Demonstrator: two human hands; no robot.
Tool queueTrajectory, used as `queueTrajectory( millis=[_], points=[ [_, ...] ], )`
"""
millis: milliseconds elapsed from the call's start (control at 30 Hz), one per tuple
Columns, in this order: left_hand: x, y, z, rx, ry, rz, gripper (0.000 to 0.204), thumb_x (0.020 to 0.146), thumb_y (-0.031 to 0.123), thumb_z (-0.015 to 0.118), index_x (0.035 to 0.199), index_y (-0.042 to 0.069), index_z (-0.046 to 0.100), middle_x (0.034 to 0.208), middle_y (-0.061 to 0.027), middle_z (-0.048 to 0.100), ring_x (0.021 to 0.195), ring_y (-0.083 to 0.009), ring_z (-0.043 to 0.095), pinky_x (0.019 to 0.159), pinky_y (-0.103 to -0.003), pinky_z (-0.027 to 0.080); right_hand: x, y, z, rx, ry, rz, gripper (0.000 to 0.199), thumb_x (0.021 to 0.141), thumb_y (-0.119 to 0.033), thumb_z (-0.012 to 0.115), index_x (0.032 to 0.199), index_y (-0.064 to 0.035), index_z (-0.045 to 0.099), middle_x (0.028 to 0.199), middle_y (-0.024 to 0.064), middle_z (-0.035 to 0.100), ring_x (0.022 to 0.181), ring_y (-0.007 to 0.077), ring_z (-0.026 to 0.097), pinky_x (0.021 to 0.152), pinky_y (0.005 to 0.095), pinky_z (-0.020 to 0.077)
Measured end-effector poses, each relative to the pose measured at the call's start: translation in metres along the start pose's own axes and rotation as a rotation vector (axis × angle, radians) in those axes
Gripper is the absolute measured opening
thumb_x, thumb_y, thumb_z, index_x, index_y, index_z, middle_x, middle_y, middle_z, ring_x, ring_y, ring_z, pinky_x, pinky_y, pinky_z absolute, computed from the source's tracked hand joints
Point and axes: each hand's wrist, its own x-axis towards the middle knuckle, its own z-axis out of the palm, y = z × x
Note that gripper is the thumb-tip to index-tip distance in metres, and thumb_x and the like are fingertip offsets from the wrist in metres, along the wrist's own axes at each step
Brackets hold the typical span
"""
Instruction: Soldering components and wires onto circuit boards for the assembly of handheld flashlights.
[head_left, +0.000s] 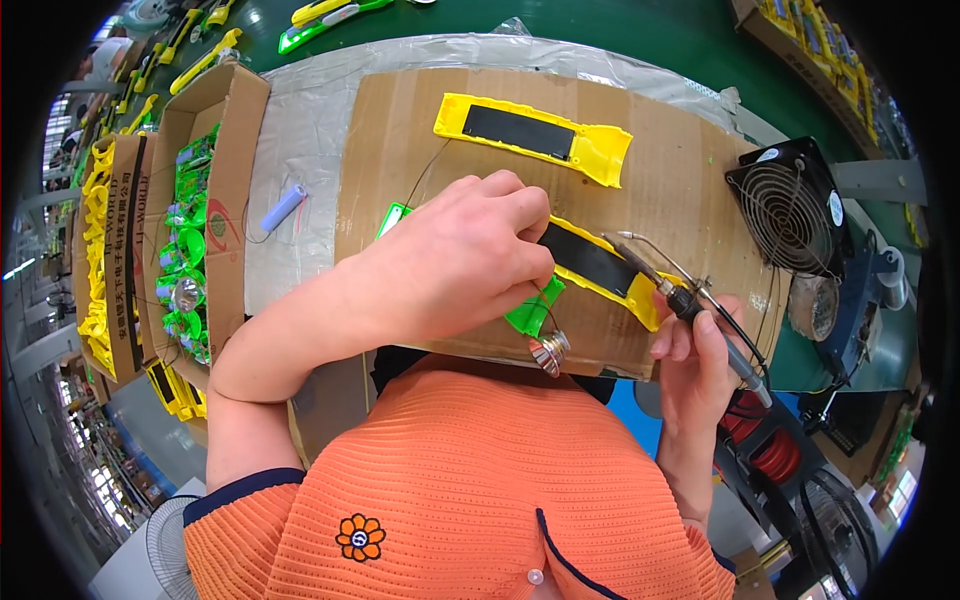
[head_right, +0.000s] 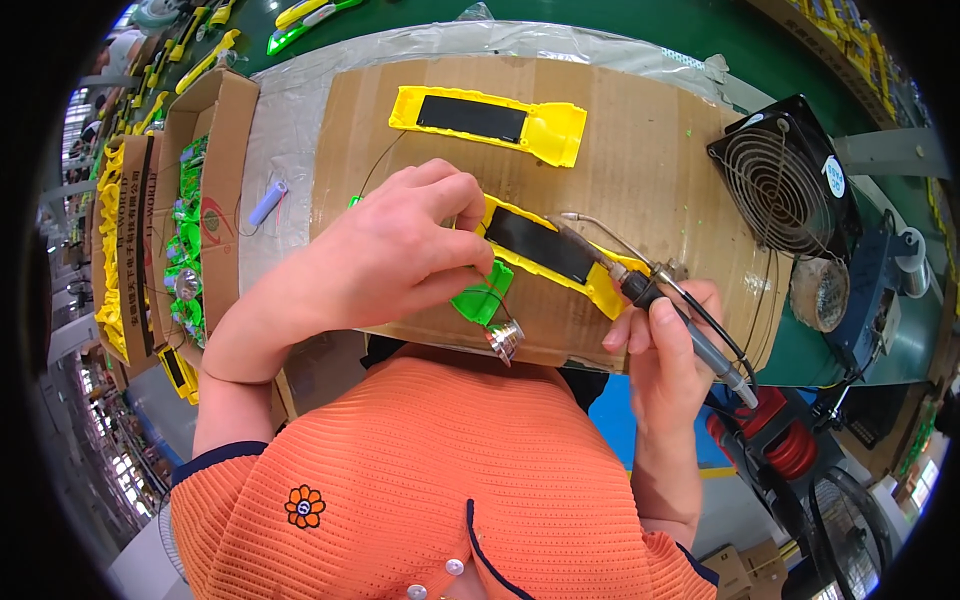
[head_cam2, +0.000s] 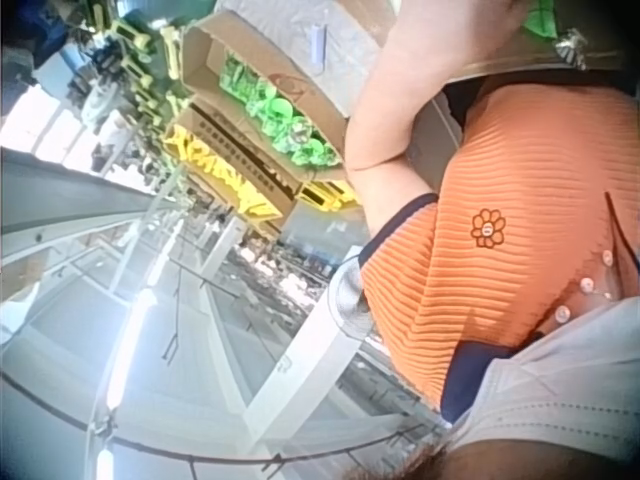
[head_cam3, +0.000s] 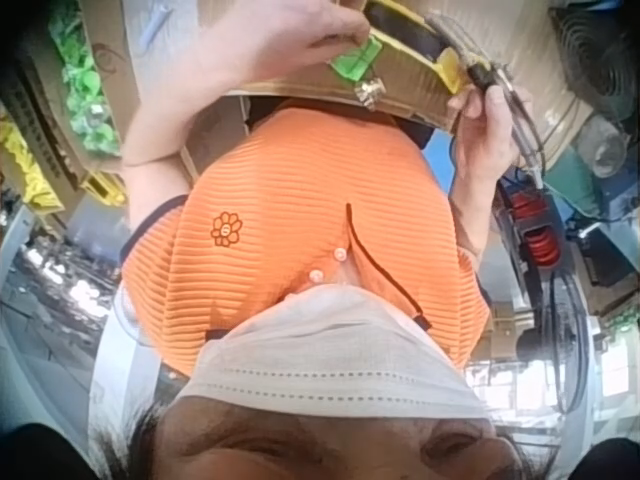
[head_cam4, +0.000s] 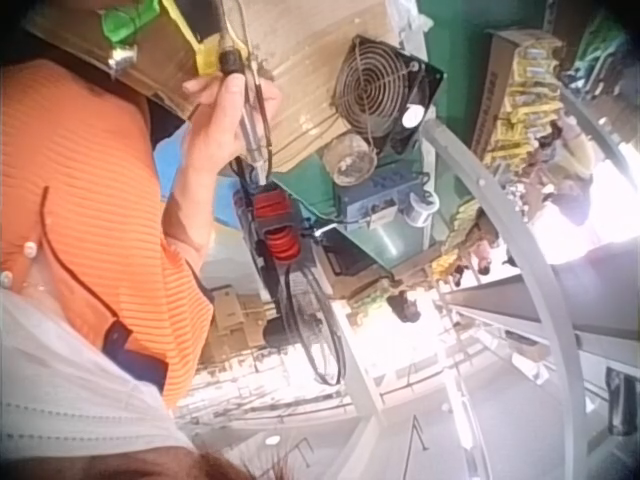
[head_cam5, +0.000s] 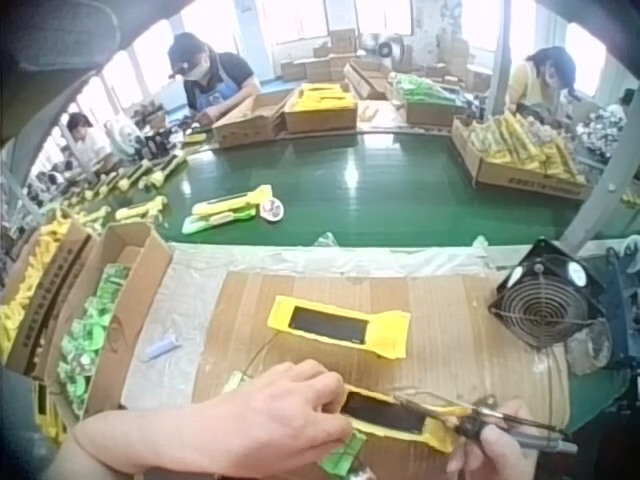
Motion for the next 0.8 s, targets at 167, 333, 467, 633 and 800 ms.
queueTrajectory(
  millis=[167, 333, 467, 633, 800],
  points=[
    [0.002, 0.005, 0.014, 0.108, 0.172, 0.051, 0.012, 0.079, 0.011, 0.071, 0.087, 0.01, 0.062, 0.095, -0.0058, 0.055, 0.097, -0.0264, 0.057, 0.082, -0.037, 0.046, -0.003, 0.011, 0.026, 0.193, 0.06, 0.06, 0.009, 0.1, -0.018, 0.053, 0.104, -0.0095, 0.052, 0.065, 0.0003, 0.048, 0.065, 0.0164, 0.055, 0.114, 0.0466, 0.0348],
    [0.01, 0.015, 0.037, 0.037, 0.242, -0.054, 0.009, 0.083, 0.01, 0.068, 0.089, 0.007, 0.062, 0.087, -0.0057, 0.061, 0.087, -0.026, 0.061, 0.079, -0.037, 0.048, -0.005, 0.012, 0.021, 0.314, 0.1, 0.003, 0.011, 0.098, -0.016, 0.053, 0.103, -0.0084, 0.047, 0.065, 0.0026, 0.049, 0.064, 0.0196, 0.057, 0.106, 0.0525, 0.0426],
    [0.016, 0.014, 0.04, 0.013, 0.208, -0.159, 0.008, 0.083, 0.01, 0.067, 0.09, 0.006, 0.066, 0.087, -0.0076, 0.064, 0.085, -0.028, 0.062, 0.073, -0.038, 0.051, 0.001, -0.005, -0.008, 0.151, -0.014, -0.078, 0.016, 0.094, -0.016, 0.057, 0.101, -0.0061, 0.046, 0.063, 0.004, 0.049, 0.054, 0.019, 0.054, 0.089, 0.0479, 0.0537],
    [0.023, 0.02, 0.038, 0.097, 0.152, -0.217, 0.005, 0.083, 0.01, 0.066, 0.085, 0.007, 0.069, 0.084, -0.0074, 0.064, 0.082, -0.0287, 0.063, 0.07, -0.039, 0.052, 0.003, -0.017, -0.031, -0.003, -0.137, -0.053, 0.017, 0.092, -0.006, 0.058, 0.1, -0.0026, 0.043, 0.069, 0.0127, 0.057, 0.053, 0.0183, 0.056, 0.057, 0.0334, 0.0552],
    [0.03, 0.025, 0.036, 0.242, 0.106, -0.286, 0.007, 0.08, 0.014, 0.067, 0.078, 0.008, 0.069, 0.078, -0.0063, 0.064, 0.078, -0.0281, 0.064, 0.068, -0.039, 0.052, 0.0, -0.02, -0.027, -0.15, -0.164, 0.025, 0.016, 0.09, 0.002, 0.059, 0.098, -0.001, 0.045, 0.075, 0.014, 0.062, 0.059, 0.0154, 0.061, 0.057, 0.0284, 0.0531]
  ],
)
